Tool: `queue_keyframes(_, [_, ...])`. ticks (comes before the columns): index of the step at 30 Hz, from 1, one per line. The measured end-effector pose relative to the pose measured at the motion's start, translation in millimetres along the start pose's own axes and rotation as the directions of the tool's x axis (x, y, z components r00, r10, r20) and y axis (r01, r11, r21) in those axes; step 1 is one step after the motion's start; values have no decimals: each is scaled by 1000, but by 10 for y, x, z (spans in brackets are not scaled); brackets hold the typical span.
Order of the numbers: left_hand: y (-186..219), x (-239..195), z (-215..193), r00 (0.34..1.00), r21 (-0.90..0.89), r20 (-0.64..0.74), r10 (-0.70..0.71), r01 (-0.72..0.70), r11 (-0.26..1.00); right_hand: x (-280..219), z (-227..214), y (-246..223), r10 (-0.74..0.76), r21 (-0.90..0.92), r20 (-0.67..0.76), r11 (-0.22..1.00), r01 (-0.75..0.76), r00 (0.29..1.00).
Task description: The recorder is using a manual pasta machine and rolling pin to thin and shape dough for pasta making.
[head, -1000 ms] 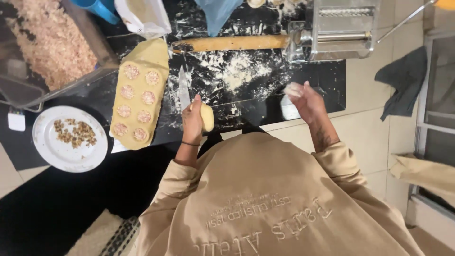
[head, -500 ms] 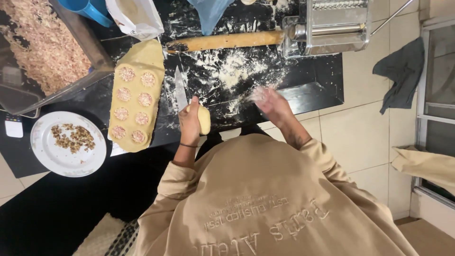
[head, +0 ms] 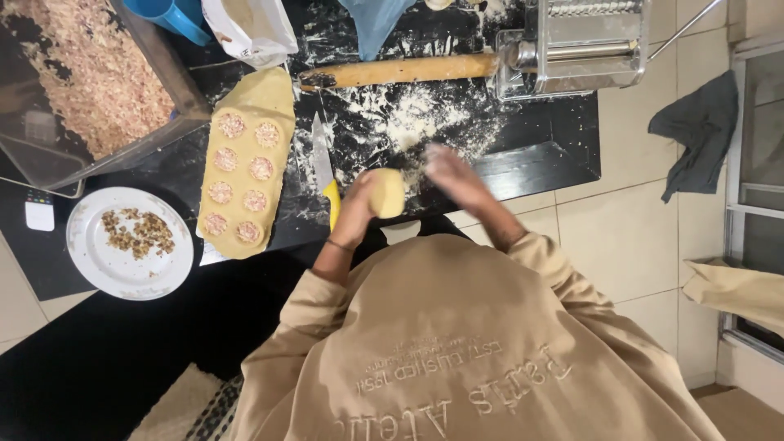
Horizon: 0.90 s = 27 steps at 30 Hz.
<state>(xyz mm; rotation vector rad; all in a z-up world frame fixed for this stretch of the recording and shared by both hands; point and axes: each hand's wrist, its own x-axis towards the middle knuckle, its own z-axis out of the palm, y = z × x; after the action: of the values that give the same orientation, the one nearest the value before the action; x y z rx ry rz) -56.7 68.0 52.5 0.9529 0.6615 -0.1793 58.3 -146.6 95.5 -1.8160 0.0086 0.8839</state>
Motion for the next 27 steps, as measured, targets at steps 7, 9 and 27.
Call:
queue_keyframes(7, [-220, 135, 284, 964, 428, 154, 219, -265, 864, 177, 311, 508, -20, 272, 54, 962, 4, 998])
queue_keyframes(9, [-186, 151, 288, 938, 524, 158, 308, -344, 779, 276, 218, 601, -40, 222, 7, 974, 37, 999])
queue_keyframes(27, [-320, 300, -77, 844, 503, -131, 519, -395, 769, 1282, 502, 164, -594, -893, 266, 144, 426, 759])
